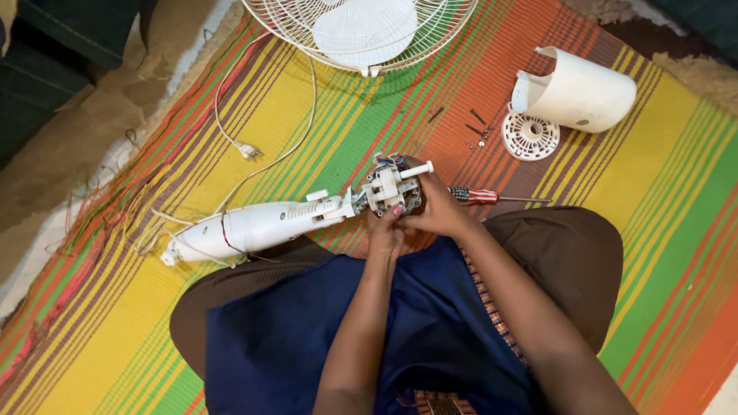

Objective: The person sits on a mat and disassembles a white pedestal fan motor. They remove the motor housing, separate the internal components, and use a screwdriver to adjust or tighten parts within the motor assembly.

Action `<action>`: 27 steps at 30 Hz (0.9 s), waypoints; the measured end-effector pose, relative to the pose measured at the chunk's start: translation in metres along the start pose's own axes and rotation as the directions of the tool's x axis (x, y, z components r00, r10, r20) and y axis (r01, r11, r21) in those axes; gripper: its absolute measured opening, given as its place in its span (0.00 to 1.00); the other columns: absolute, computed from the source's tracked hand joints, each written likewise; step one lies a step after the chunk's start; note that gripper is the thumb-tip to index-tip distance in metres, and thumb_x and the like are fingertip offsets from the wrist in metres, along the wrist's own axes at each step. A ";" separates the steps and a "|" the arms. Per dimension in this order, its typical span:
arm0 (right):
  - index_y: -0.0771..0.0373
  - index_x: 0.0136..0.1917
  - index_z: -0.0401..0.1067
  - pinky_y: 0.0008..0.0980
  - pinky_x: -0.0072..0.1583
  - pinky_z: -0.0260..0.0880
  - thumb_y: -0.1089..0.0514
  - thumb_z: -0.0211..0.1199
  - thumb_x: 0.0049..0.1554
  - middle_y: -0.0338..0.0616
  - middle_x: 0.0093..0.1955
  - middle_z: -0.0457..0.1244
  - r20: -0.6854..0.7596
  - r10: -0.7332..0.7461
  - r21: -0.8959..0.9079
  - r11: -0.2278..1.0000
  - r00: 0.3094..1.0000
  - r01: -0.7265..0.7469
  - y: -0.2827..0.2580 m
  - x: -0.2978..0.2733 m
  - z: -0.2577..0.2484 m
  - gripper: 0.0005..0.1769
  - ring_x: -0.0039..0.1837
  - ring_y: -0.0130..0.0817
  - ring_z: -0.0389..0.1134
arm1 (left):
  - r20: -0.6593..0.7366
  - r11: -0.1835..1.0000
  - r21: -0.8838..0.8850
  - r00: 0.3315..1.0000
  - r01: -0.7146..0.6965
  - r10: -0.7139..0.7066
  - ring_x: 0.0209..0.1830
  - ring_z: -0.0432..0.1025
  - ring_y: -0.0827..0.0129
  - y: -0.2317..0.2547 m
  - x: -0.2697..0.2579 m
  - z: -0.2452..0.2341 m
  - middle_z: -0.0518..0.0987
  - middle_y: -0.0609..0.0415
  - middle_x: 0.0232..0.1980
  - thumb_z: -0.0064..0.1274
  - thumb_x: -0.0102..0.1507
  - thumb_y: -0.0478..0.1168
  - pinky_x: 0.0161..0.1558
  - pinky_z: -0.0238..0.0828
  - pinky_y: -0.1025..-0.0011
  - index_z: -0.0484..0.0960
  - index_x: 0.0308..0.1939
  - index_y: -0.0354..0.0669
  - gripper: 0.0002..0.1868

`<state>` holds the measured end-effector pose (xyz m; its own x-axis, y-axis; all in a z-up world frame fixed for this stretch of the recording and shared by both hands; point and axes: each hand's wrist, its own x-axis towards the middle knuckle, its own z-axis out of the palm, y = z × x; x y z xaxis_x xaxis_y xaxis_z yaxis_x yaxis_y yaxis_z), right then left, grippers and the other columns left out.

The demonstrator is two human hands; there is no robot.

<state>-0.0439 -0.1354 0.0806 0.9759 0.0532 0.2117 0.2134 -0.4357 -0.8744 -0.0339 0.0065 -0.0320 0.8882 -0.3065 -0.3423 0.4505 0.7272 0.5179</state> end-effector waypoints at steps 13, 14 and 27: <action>0.65 0.78 0.58 0.33 0.70 0.62 0.58 0.62 0.62 0.43 0.71 0.63 0.082 0.417 0.530 0.751 0.905 -0.394 -0.003 0.004 -0.001 0.34 0.70 0.30 0.62 | 0.081 0.991 0.037 0.988 -0.132 0.128 0.59 0.73 0.63 0.010 -0.006 0.005 0.76 0.50 0.60 0.64 0.50 0.27 0.60 0.73 0.66 0.67 0.69 0.35 0.43; 0.66 0.78 0.60 0.32 0.69 0.63 0.59 0.62 0.61 0.43 0.70 0.64 0.077 0.427 0.560 0.729 0.901 -0.394 -0.002 0.006 0.000 0.33 0.69 0.30 0.63 | 0.069 0.988 0.053 0.988 -0.142 0.138 0.58 0.73 0.62 0.012 -0.006 0.004 0.76 0.49 0.60 0.65 0.49 0.26 0.60 0.72 0.64 0.67 0.69 0.34 0.43; 0.65 0.72 0.68 0.27 0.57 0.71 0.64 0.63 0.58 0.43 0.62 0.69 0.095 0.570 0.734 0.514 0.816 -0.444 0.007 0.013 0.015 0.29 0.59 0.28 0.71 | -0.081 0.995 0.052 0.992 -0.089 0.093 0.58 0.73 0.60 0.020 0.000 -0.002 0.75 0.46 0.61 0.67 0.53 0.29 0.61 0.71 0.63 0.64 0.70 0.34 0.43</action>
<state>-0.0291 -0.1247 0.0704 0.9224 -0.1201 -0.3672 -0.2902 0.4121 -0.8637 -0.0250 0.0229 -0.0233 0.9162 -0.1864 -0.3548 0.3734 0.7185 0.5868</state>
